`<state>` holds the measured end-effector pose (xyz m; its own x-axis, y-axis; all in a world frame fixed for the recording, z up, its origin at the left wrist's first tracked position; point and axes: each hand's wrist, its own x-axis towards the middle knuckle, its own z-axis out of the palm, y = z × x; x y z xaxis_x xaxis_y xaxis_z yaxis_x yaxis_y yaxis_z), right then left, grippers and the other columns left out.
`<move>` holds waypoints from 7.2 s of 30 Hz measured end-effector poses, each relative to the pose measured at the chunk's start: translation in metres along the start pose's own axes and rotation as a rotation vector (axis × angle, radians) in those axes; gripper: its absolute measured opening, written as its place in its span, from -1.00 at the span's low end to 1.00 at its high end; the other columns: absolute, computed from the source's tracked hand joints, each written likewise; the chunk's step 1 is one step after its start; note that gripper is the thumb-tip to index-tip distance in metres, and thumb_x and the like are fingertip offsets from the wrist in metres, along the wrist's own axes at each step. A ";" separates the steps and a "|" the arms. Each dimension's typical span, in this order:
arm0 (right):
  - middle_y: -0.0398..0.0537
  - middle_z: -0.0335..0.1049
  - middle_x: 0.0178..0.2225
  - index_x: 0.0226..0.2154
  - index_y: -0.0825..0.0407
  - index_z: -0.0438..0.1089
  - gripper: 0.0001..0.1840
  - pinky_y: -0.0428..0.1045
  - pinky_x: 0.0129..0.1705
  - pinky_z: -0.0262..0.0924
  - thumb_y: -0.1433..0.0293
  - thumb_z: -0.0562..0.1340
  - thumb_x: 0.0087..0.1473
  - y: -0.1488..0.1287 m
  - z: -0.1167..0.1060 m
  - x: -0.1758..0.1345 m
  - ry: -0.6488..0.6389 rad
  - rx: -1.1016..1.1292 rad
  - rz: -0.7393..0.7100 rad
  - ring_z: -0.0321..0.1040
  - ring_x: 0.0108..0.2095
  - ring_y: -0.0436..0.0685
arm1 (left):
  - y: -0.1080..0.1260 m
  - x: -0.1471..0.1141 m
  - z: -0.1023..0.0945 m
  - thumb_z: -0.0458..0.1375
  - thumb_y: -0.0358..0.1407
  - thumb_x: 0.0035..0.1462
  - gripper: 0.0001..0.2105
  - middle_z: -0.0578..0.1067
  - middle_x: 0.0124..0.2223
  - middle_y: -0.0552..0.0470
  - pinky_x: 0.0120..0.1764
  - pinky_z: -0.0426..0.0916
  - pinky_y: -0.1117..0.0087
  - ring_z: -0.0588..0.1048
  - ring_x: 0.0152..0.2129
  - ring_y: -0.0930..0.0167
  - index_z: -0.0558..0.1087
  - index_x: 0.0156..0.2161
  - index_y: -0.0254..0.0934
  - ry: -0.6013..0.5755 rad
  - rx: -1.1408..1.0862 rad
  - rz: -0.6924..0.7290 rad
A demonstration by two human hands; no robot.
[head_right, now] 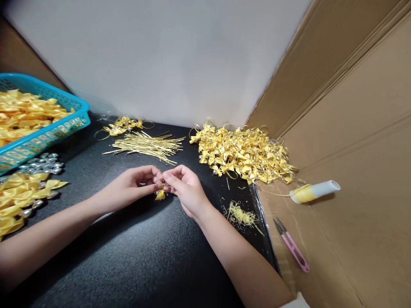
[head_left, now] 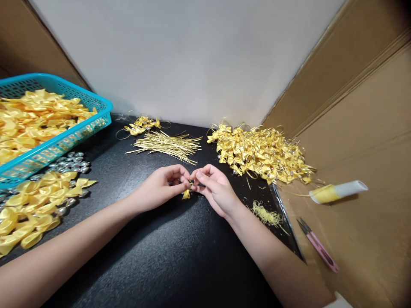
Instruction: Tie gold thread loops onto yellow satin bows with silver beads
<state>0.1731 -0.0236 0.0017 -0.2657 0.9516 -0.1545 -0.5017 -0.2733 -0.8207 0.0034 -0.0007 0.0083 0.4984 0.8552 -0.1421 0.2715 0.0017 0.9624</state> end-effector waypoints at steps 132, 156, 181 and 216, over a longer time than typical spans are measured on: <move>-0.25 0.52 -0.54 -0.15 -0.05 0.15 -0.56 -0.03 -0.36 0.20 0.51 0.27 -0.10 0.034 -0.011 -0.018 0.283 -0.985 -0.345 0.38 -0.42 0.10 | 0.005 0.027 0.014 0.23 -0.31 0.05 -0.89 0.56 -0.52 0.08 -0.59 0.15 0.49 0.28 -0.68 0.53 0.58 -0.39 -0.30 0.486 0.262 0.274; -0.24 0.55 -0.52 -0.19 -0.06 0.14 -0.59 -0.03 -0.38 0.19 0.49 0.30 -0.08 0.036 -0.006 -0.022 0.219 -1.002 -0.286 0.38 -0.46 0.09 | 0.001 0.033 0.009 0.23 -0.27 0.06 -0.86 0.57 -0.48 0.05 -0.54 0.20 0.48 0.34 -0.63 0.50 0.56 -0.40 -0.31 0.467 0.224 0.259; -0.23 0.58 -0.47 -0.24 -0.08 0.11 -0.65 0.05 -0.18 0.23 0.48 0.26 -0.04 0.038 -0.007 -0.022 0.185 -1.098 -0.296 0.46 -0.30 0.16 | 0.015 0.039 -0.002 0.27 -0.32 -0.01 -0.91 0.61 -0.44 -0.01 -0.32 0.45 0.40 0.56 -0.46 0.40 0.50 -0.44 -0.32 0.523 -0.065 0.267; 0.16 0.43 -0.30 -0.33 0.08 0.41 -0.41 0.16 -0.17 0.23 -0.06 -0.04 0.19 -0.037 -0.187 -0.209 0.921 -1.992 -0.241 0.36 -0.26 0.29 | 0.013 0.039 -0.002 0.30 -0.28 -0.03 -0.91 0.52 -0.57 0.12 -0.55 0.19 0.49 0.34 -0.67 0.53 0.53 -0.44 -0.24 0.329 -0.116 0.037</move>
<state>0.4007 -0.1867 -0.0384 0.3050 0.8824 0.3583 0.9522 -0.2889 -0.0993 0.0245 0.0336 0.0162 0.2095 0.9769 -0.0426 0.1536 0.0102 0.9881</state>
